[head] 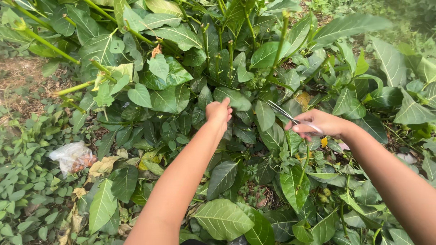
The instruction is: The person harvests leaves from a plant using scissors and their hands, placing the cut leaves on the ground.
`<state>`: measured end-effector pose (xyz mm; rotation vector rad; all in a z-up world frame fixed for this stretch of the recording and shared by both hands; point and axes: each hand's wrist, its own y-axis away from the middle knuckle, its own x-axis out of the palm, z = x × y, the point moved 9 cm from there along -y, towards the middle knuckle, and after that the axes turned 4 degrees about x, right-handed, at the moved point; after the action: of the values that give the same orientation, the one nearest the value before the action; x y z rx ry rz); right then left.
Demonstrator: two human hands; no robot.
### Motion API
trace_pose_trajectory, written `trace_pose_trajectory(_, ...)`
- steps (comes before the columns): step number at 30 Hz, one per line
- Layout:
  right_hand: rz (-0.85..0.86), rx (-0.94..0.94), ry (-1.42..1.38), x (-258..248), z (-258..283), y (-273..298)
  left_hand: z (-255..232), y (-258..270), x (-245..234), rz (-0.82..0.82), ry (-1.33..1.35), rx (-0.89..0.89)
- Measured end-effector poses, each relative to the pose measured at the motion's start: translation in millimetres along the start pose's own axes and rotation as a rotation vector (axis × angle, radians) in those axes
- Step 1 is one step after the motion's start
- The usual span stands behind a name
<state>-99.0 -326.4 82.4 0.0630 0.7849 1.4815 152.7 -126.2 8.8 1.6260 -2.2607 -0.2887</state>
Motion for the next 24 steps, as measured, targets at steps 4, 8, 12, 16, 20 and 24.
trace_pose_trajectory(4, 0.076, -0.147, 0.099, 16.9, 46.9, 5.1, 14.3, -6.1, -8.6, 0.041, -0.039, 0.001)
trace_pose_trajectory(8, 0.057, -0.138, 0.241, 31.7, 79.5, -7.0, 28.3, 20.7, -31.7, 0.103, -0.221, 0.074)
trace_pose_trajectory(12, -0.051, -0.001, 0.382, 40.2, 106.6, -35.0, 24.9, 44.0, -44.7, 0.077, -0.333, 0.104)
trace_pose_trajectory(16, -0.083, 0.052, 0.525, 48.9, 121.0, -66.5, 20.7, 63.7, -46.5, 0.032, -0.406, 0.076)
trace_pose_trajectory(20, -0.063, 0.021, 0.408, 54.1, 113.1, -98.7, 17.4, 76.7, -55.4, -0.029, -0.611, 0.058)
trace_pose_trajectory(24, -0.047, 0.02, 0.298, 54.4, 97.7, -122.4, 17.3, 79.2, -61.5, -0.07, -0.727, 0.073)
